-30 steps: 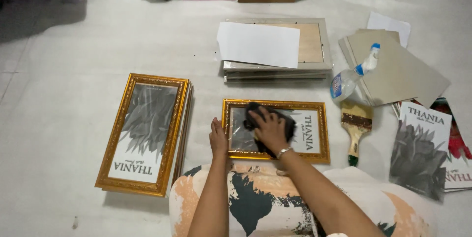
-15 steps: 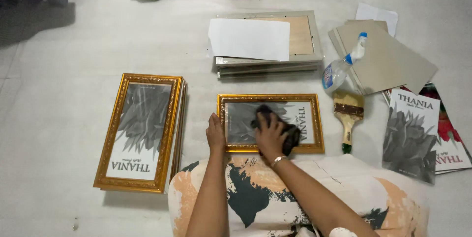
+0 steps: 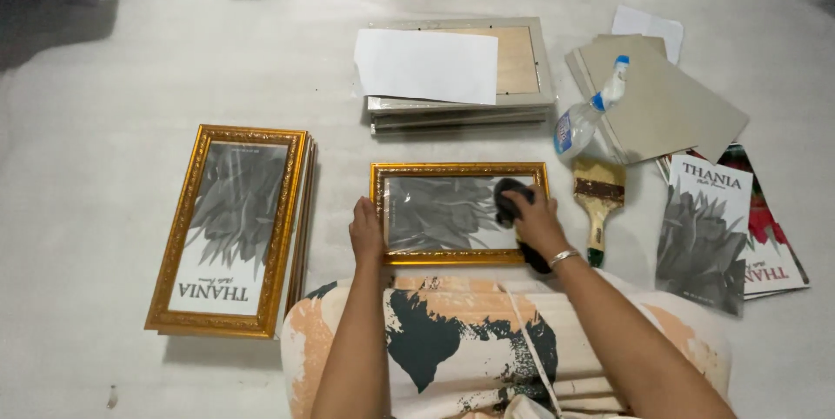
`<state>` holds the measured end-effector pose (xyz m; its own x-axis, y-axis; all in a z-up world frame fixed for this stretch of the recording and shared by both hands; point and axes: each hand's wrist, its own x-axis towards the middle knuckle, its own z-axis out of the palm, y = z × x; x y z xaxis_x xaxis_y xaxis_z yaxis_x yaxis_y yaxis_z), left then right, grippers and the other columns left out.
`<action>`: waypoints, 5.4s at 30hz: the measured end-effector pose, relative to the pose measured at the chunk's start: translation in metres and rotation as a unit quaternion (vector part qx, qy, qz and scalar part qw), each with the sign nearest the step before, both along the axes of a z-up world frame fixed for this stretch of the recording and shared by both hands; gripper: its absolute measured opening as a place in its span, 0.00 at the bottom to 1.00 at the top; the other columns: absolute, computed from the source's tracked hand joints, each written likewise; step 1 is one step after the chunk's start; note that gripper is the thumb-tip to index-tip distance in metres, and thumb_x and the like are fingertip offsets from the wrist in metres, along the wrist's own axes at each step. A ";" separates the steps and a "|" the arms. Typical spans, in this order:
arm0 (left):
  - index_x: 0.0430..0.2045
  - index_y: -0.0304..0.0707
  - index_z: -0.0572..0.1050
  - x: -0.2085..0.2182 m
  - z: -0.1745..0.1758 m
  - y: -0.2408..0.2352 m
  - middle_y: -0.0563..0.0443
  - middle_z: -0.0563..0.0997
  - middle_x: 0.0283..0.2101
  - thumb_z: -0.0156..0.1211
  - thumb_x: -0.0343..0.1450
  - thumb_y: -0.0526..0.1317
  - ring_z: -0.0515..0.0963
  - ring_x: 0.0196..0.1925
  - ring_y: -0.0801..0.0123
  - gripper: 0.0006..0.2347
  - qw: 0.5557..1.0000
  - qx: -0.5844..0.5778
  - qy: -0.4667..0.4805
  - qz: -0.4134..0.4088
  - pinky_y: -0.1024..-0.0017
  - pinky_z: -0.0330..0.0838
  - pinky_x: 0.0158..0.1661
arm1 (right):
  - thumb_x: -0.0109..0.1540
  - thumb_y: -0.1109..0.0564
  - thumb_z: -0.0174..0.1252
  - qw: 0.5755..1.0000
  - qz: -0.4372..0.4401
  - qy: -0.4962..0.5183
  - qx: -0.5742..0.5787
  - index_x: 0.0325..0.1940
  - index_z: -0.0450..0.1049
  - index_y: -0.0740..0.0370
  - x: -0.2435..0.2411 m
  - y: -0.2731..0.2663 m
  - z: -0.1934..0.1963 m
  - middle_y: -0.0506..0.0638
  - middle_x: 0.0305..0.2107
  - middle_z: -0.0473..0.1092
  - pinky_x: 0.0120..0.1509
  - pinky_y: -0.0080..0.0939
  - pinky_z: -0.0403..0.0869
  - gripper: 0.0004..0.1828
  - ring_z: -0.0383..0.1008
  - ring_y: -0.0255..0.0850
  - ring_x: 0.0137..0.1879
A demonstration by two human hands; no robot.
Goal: The recorder is cleaning and dusting glass surfaces and frames of several picture frames using a black cloth and a wooden-handled brush.
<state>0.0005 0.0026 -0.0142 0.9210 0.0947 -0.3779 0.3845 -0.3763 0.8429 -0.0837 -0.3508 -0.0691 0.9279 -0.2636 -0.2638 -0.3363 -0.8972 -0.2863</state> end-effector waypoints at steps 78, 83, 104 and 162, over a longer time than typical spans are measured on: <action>0.48 0.23 0.76 -0.030 0.046 0.052 0.38 0.84 0.43 0.67 0.66 0.38 0.84 0.41 0.59 0.19 0.971 -0.211 0.111 -0.001 0.69 0.77 0.43 | 0.65 0.48 0.60 0.654 -0.423 -0.158 0.607 0.51 0.70 0.63 -0.087 -0.108 0.056 0.49 0.44 0.70 0.38 0.19 0.75 0.18 0.70 0.28 0.37; 0.57 0.29 0.73 -0.067 0.126 0.084 0.42 0.83 0.44 0.63 0.67 0.32 0.82 0.42 0.64 0.21 0.962 -0.241 0.070 0.103 0.73 0.76 0.45 | 0.65 0.54 0.53 0.644 -0.318 -0.212 0.663 0.62 0.67 0.62 -0.051 -0.023 0.128 0.53 0.54 0.68 0.70 0.41 0.73 0.21 0.71 0.38 0.59; 0.55 0.26 0.70 -0.105 0.035 0.241 0.41 0.75 0.44 0.63 0.71 0.45 0.76 0.37 0.59 0.22 0.884 0.180 -0.147 0.407 0.65 0.73 0.38 | 0.62 0.64 0.55 0.717 -0.136 -0.030 0.683 0.70 0.60 0.63 0.255 0.343 0.127 0.55 0.47 0.70 0.62 0.39 0.73 0.31 0.71 0.40 0.52; 0.55 0.34 0.71 0.010 -0.019 -0.008 0.38 0.73 0.51 0.63 0.69 0.39 0.79 0.54 0.42 0.20 0.969 0.164 -0.159 -0.090 0.54 0.74 0.55 | 0.69 0.37 0.49 0.976 -0.077 -0.188 -0.075 0.76 0.62 0.59 0.205 0.067 0.082 0.69 0.72 0.54 0.78 0.65 0.52 0.36 0.50 0.65 0.78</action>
<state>0.0105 -0.0052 -0.0332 0.9987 -0.0120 -0.0499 0.0283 -0.6815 0.7313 0.1215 -0.2836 0.0130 0.8978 -0.4173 0.1409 -0.3671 -0.8857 -0.2841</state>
